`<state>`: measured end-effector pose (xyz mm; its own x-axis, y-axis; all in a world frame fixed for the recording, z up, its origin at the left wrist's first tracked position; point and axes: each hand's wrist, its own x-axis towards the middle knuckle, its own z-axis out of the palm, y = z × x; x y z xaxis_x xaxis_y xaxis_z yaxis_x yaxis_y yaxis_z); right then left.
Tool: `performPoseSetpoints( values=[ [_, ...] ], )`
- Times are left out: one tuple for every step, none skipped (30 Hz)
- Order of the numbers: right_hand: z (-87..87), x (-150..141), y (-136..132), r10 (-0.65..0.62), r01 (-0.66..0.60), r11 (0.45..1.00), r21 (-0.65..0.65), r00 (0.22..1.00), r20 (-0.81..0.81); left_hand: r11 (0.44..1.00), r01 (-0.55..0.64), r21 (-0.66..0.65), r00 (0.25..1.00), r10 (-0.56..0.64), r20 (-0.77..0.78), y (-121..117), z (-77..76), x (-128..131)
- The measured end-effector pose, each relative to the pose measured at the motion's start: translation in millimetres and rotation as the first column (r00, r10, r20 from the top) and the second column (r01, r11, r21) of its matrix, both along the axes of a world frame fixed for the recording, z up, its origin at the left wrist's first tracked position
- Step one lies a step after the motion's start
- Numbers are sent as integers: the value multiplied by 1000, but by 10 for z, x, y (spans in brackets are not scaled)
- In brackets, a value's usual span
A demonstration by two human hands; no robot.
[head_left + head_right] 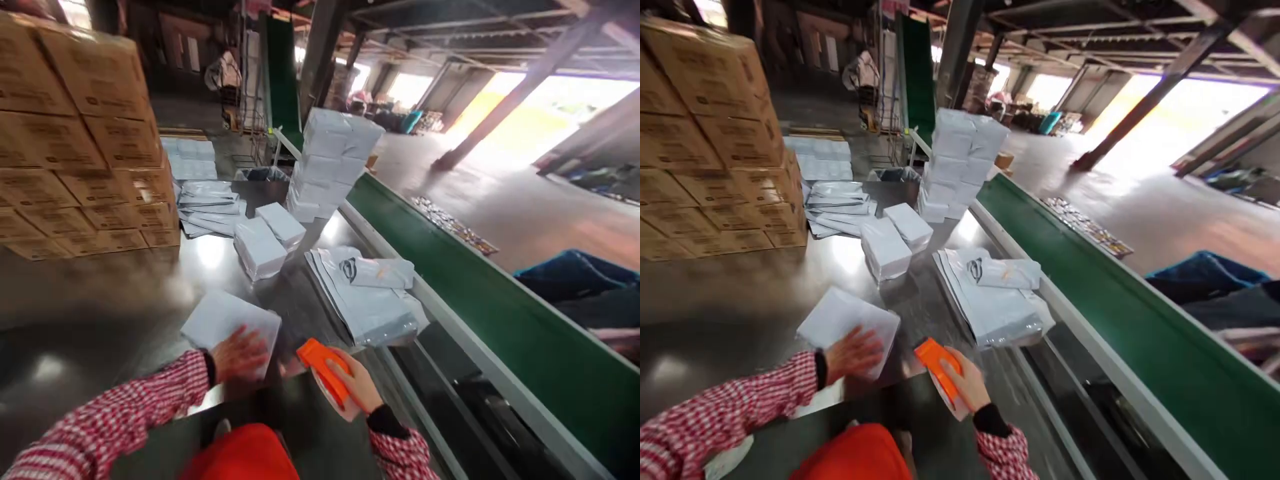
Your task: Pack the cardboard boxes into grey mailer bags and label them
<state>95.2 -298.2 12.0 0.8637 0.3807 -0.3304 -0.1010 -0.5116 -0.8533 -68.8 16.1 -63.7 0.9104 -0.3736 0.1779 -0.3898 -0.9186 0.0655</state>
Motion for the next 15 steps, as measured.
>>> performPoseSetpoints(
  values=[
    [74, 19, 26, 1, -2, 1000, 21, 1000, 25, 998, 56, -16, 998, -56, 21, 198, 15, -217],
    [142, 34, 63, 25, -27, 999, 45, 999, 37, 997, 72, -37, 997, -71, 27, 408, 46, -451],
    [207, 47, 113, 61, -65, 996, 60, 997, 51, 997, 24, -69, 999, -22, 30, 604, 94, -683],
    [267, 55, 177, 105, -109, 992, 62, 992, 68, 985, -127, -120, 991, 131, 28, 765, 161, -893],
    [322, 57, 256, 157, -163, 985, 59, 984, 84, 925, -315, -212, 946, 325, 15, 870, 243, -1062],
    [369, 53, 348, 217, -223, 973, 58, 971, 100, 795, -505, -336, 849, 527, -31, 903, 337, -1176],
    [408, 38, 449, 283, -291, 955, 59, 952, 116, 596, -647, -476, 721, 682, -125, 861, 437, -1226],
    [435, 15, 550, 358, -368, 928, 65, 925, 132, 364, -707, -606, 610, 747, -263, 746, 537, -1214],
    [451, -17, 645, 435, -449, 891, 74, 888, 151, 124, -698, -705, 552, 720, -420, 573, 633, -1147],
    [452, -54, 726, 506, -524, 848, 83, 845, 174, -100, -649, -755, 555, 616, -559, 362, 723, -1038],
    [440, -91, 787, 562, -586, 806, 84, 802, 203, -299, -582, -757, 607, 459, -648, 138, 804, -904],
    [416, -122, 825, 603, -632, 771, 77, 763, 234, -471, -512, -718, 666, 310, -678, -77, 877, -759],
    [383, -142, 841, 629, -664, 745, 65, 731, 265, -600, -453, -659, 726, 181, -664, -266, 942, -618],
    [345, -146, 843, 643, -683, 728, 54, 708, 291, -696, -404, -593, 771, 90, -631, -418, 998, -492],
    [309, -132, 837, 650, -694, 719, 45, 694, 310, -762, -363, -536, 800, 41, -599, -529, 1046, -386]
  ],
)
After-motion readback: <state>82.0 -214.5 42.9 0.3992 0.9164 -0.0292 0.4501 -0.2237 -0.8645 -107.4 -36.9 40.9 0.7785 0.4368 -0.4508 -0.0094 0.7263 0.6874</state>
